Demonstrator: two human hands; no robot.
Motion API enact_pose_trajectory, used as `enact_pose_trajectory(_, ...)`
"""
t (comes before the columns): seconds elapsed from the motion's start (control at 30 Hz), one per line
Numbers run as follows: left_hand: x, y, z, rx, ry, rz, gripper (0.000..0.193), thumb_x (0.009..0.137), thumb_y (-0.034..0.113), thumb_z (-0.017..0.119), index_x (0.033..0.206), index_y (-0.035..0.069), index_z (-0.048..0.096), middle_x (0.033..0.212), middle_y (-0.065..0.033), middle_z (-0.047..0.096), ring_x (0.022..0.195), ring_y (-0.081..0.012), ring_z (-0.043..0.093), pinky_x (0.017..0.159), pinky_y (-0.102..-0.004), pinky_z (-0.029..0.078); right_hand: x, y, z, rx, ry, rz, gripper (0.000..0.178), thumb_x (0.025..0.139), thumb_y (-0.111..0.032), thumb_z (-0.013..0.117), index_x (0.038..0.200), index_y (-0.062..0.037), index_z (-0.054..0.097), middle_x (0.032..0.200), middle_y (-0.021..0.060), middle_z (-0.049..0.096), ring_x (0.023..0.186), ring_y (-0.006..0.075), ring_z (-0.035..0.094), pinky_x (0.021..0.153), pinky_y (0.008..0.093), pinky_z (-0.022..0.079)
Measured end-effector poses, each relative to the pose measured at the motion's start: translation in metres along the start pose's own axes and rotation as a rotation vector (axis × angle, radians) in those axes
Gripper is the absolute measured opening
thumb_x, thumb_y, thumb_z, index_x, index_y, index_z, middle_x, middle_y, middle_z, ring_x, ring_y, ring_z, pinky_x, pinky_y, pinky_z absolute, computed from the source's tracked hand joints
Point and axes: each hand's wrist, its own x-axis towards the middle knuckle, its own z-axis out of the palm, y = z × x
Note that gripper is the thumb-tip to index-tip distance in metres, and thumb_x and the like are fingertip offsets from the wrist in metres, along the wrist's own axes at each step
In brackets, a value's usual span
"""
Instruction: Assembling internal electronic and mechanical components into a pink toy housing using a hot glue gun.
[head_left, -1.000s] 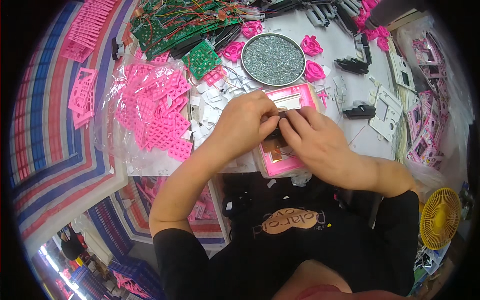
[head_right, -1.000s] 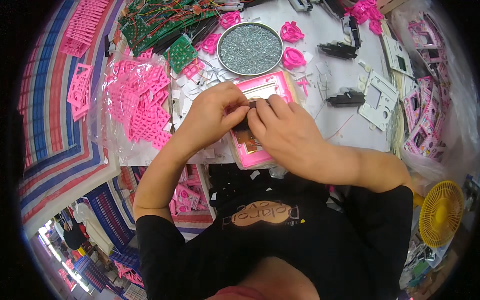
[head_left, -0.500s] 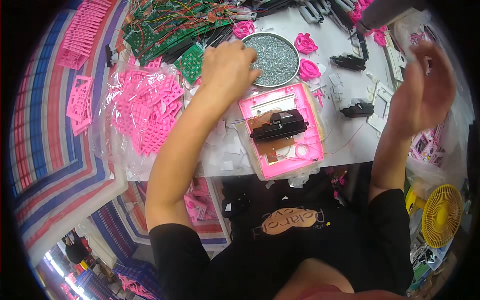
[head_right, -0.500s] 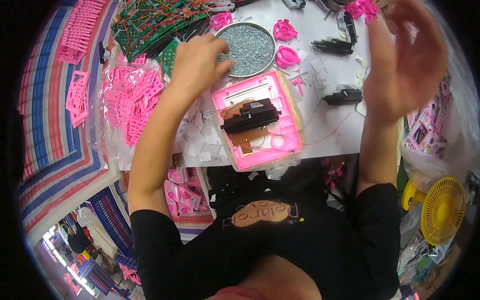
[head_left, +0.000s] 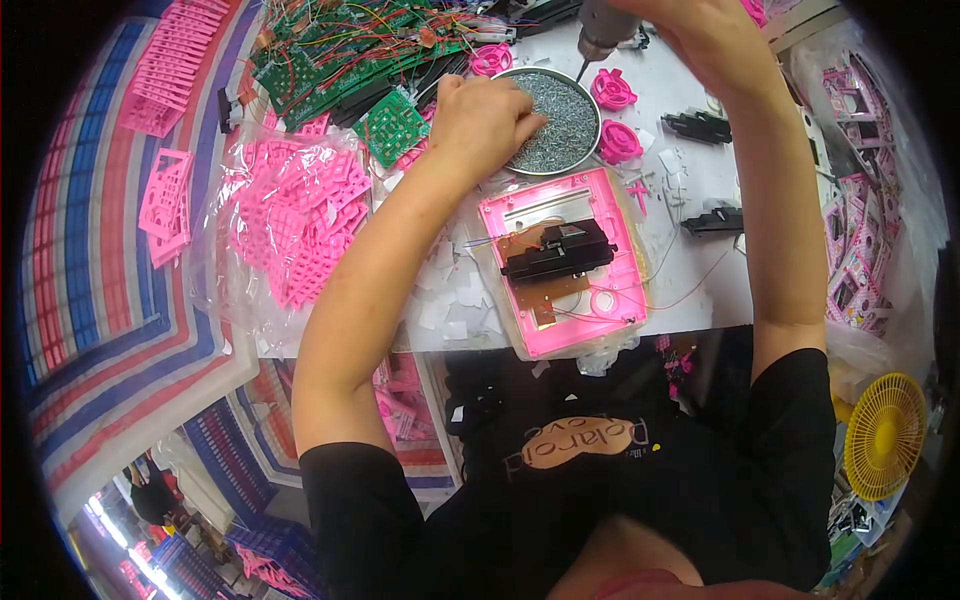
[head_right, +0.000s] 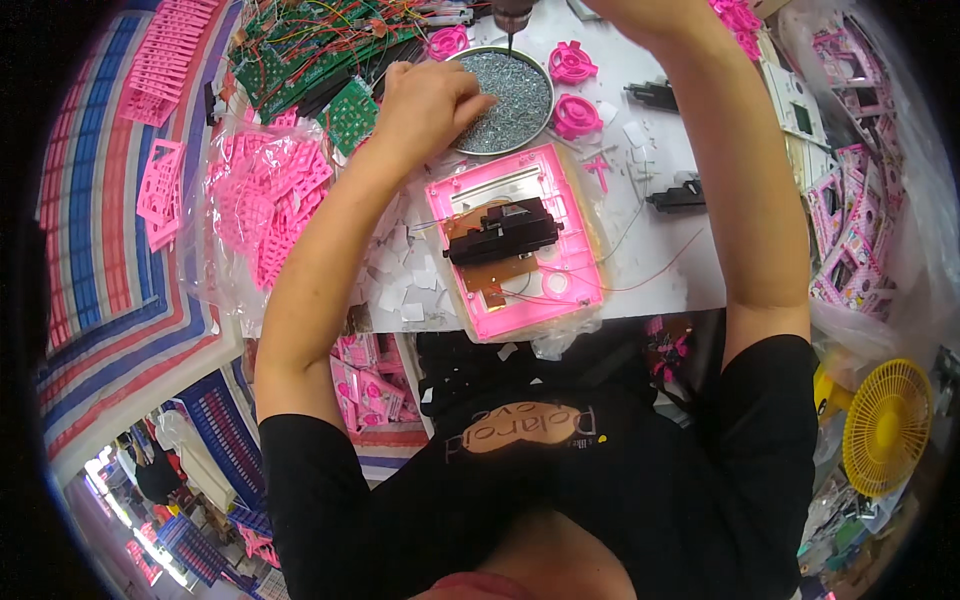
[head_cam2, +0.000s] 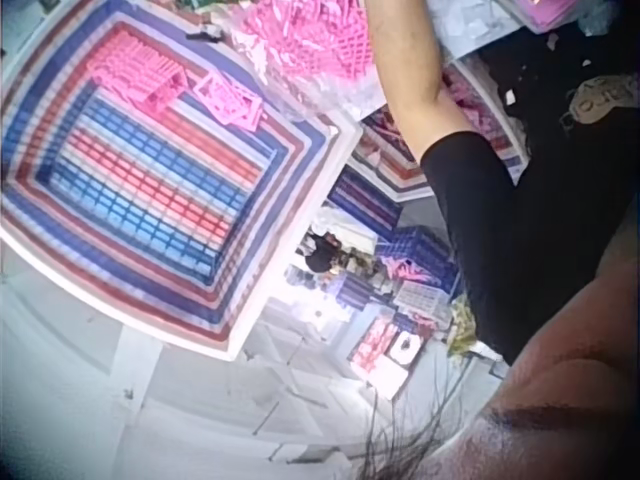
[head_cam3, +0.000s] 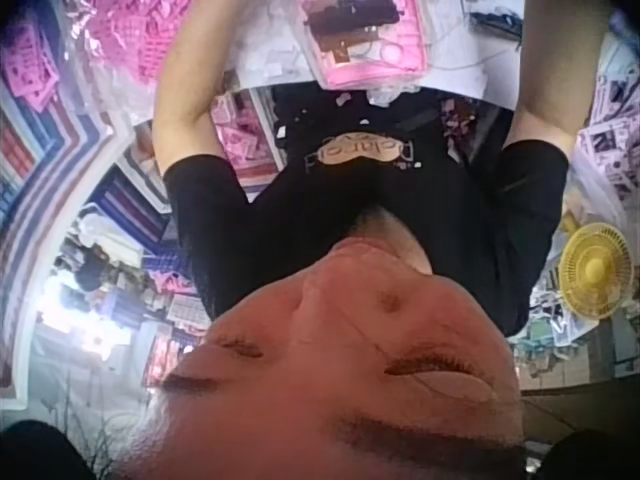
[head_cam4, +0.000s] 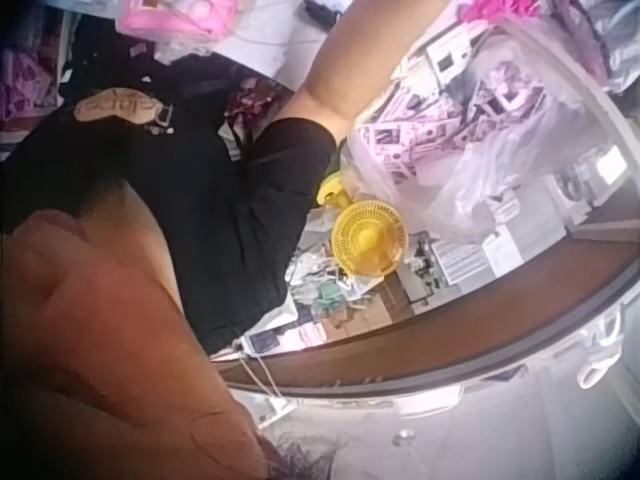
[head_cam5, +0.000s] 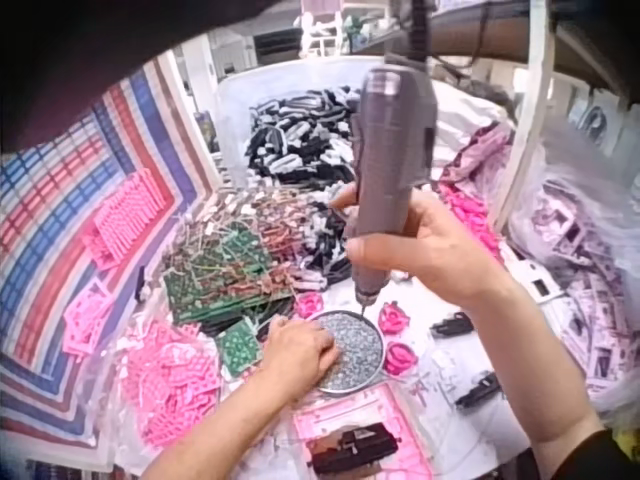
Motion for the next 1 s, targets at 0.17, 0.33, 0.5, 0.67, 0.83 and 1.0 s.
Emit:
enact_pose_trajectory(0.17, 0.0, 0.001, -0.005, 0.064, 0.098, 0.026, 0.019, 0.086, 0.033, 0.072, 0.079, 0.015, 0.075, 0.081, -0.0006, 0.069, 0.085, -0.0237, 0.067, 0.082, -0.0456, 0.037, -0.01, 0.018, 0.005, 0.144, -0.041, -0.021, 0.043, 0.09, -0.007, 0.072, 0.129, 0.0012, 0.055, 0.093, 0.0061, 0.068, 0.08, 0.0129, 0.065, 0.066, 0.0272, 0.05)
enact_pose_trajectory(0.33, -0.022, 0.036, -0.039, -0.234, 0.243, 0.023, 0.01, 0.083, 0.025, 0.075, 0.081, 0.015, 0.076, 0.085, -0.002, 0.071, 0.087, -0.0217, 0.067, 0.081, -0.04, 0.038, -0.05, 0.02, 0.002, 0.159, 0.069, 0.046, 0.045, 0.098, -0.016, 0.059, 0.138, 0.0026, 0.049, 0.107, 0.0129, 0.066, 0.099, 0.0241, 0.065, 0.086, 0.0371, 0.054)
enact_pose_trajectory(0.5, -0.103, 0.111, -0.064, -0.481, 0.234, -0.098, 0.014, 0.078, 0.014, 0.08, 0.089, 0.012, 0.072, 0.088, 0.0007, 0.068, 0.086, -0.0193, 0.062, 0.082, -0.038, 0.034, -0.11, -0.005, 0.062, 0.477, 0.069, -0.169, 0.035, 0.096, -0.018, 0.066, 0.123, -0.0068, 0.047, 0.072, 0.0036, 0.053, 0.063, 0.0164, 0.053, 0.06, 0.0324, 0.047)
enact_pose_trajectory(0.67, -0.124, 0.126, -0.05, -0.429, 0.324, -0.15, 0.019, 0.078, 0.014, 0.082, 0.095, 0.015, 0.074, 0.092, 0.0035, 0.069, 0.086, -0.0169, 0.061, 0.083, -0.0395, 0.029, -0.128, -0.017, 0.087, 0.42, 0.031, -0.177, 0.036, 0.096, -0.029, 0.074, 0.113, -0.014, 0.046, 0.062, -0.0005, 0.049, 0.054, 0.0142, 0.049, 0.054, 0.0312, 0.044)
enact_pose_trajectory(0.83, -0.126, 0.124, -0.049, -0.499, 0.335, -0.136, 0.024, 0.076, 0.014, 0.084, 0.097, 0.015, 0.073, 0.093, 0.0034, 0.071, 0.081, -0.0171, 0.061, 0.082, -0.0394, 0.029, -0.127, -0.013, 0.083, 0.307, -0.053, -0.199, 0.035, 0.095, -0.027, 0.073, 0.113, -0.0136, 0.046, 0.063, 0.0006, 0.053, 0.055, 0.0151, 0.051, 0.056, 0.0317, 0.046)
enact_pose_trajectory(1.0, -0.127, 0.122, -0.046, -0.418, 0.416, -0.074, 0.024, 0.073, 0.016, 0.085, 0.093, 0.014, 0.072, 0.092, 0.0041, 0.069, 0.08, -0.0169, 0.061, 0.082, -0.0412, 0.028, -0.129, -0.007, 0.087, 0.283, -0.06, -0.178, 0.033, 0.094, -0.022, 0.073, 0.112, -0.0125, 0.047, 0.063, 0.0013, 0.053, 0.055, 0.0154, 0.052, 0.056, 0.0324, 0.047)
